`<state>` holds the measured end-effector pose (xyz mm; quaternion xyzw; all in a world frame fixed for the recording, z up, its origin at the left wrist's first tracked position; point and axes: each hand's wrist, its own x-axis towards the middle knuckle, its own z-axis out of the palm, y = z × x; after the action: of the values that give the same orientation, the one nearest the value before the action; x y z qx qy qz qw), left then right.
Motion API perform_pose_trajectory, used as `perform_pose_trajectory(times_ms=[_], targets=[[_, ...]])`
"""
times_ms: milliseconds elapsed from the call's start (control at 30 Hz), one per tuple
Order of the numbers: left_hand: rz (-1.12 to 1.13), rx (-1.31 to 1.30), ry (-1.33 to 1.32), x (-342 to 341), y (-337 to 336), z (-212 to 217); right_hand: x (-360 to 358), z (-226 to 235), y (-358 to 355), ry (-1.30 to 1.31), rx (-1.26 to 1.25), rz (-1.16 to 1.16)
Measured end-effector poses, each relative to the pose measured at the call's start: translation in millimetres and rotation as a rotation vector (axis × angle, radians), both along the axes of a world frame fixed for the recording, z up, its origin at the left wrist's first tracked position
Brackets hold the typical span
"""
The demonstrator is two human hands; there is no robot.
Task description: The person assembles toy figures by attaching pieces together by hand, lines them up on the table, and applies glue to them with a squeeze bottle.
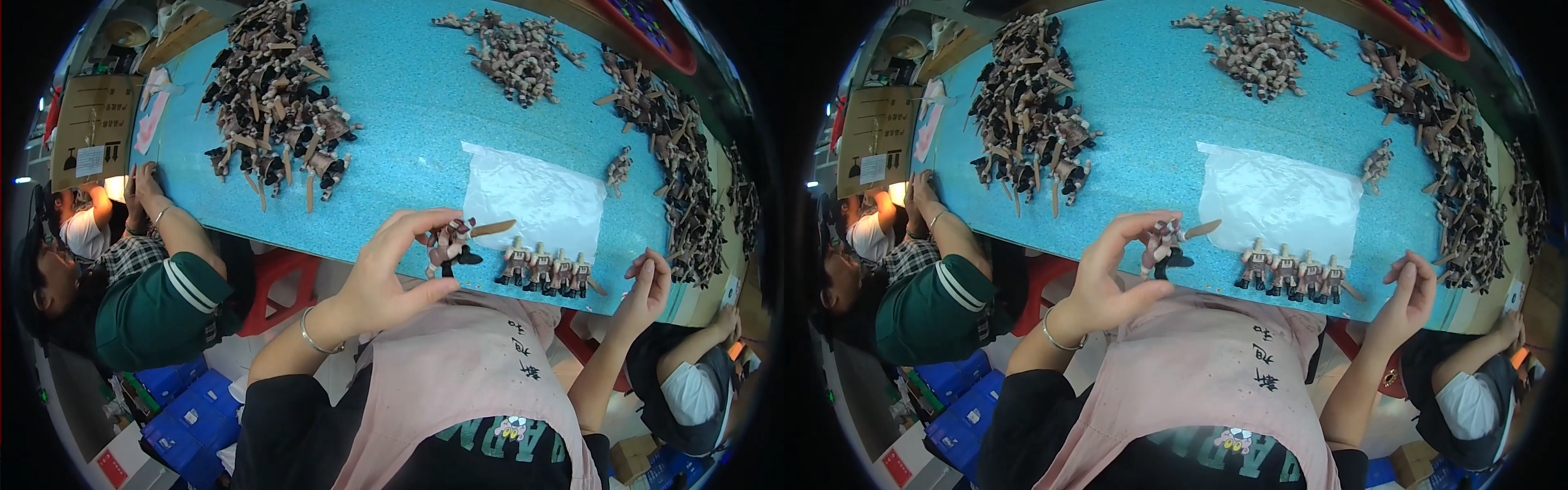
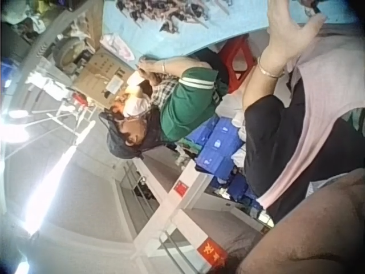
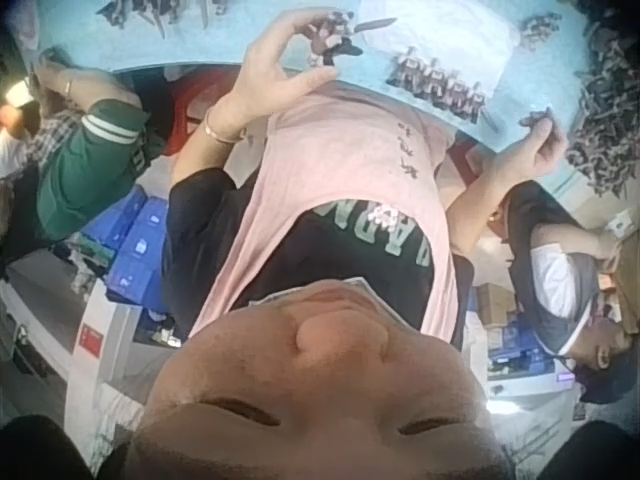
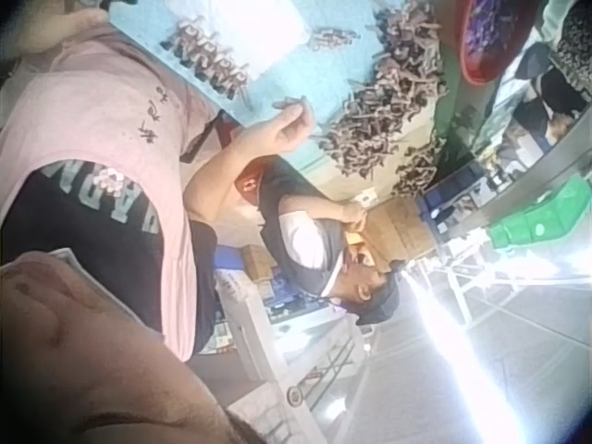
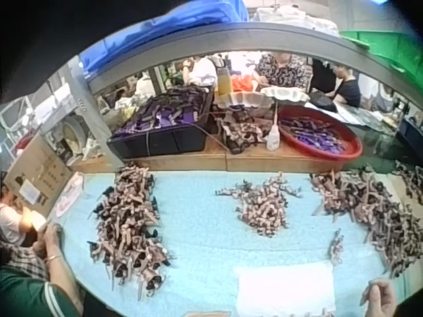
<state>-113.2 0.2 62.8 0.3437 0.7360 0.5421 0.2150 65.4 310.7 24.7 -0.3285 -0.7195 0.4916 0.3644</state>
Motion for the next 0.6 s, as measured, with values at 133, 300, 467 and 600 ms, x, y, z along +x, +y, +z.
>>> perform_pose_trajectory(times_ms=[133, 300, 467, 600], targets=[[-0.056, 0.085, 0.128, 1, 14, 12, -32, 63, -78, -0.018, -0.368, 0.531], [-0.020, 0.141, 0.323, 15, 38, 16, -53, 70, -124, 0.042, -0.843, 0.754], [-0.034, 0.165, 0.238, 22, 41, 19, -47, 56, -114, 0.075, -0.828, 0.793], [-0.076, 0.087, 0.072, 15, 39, 20, -44, 53, -109, 0.029, -0.885, 0.816]])
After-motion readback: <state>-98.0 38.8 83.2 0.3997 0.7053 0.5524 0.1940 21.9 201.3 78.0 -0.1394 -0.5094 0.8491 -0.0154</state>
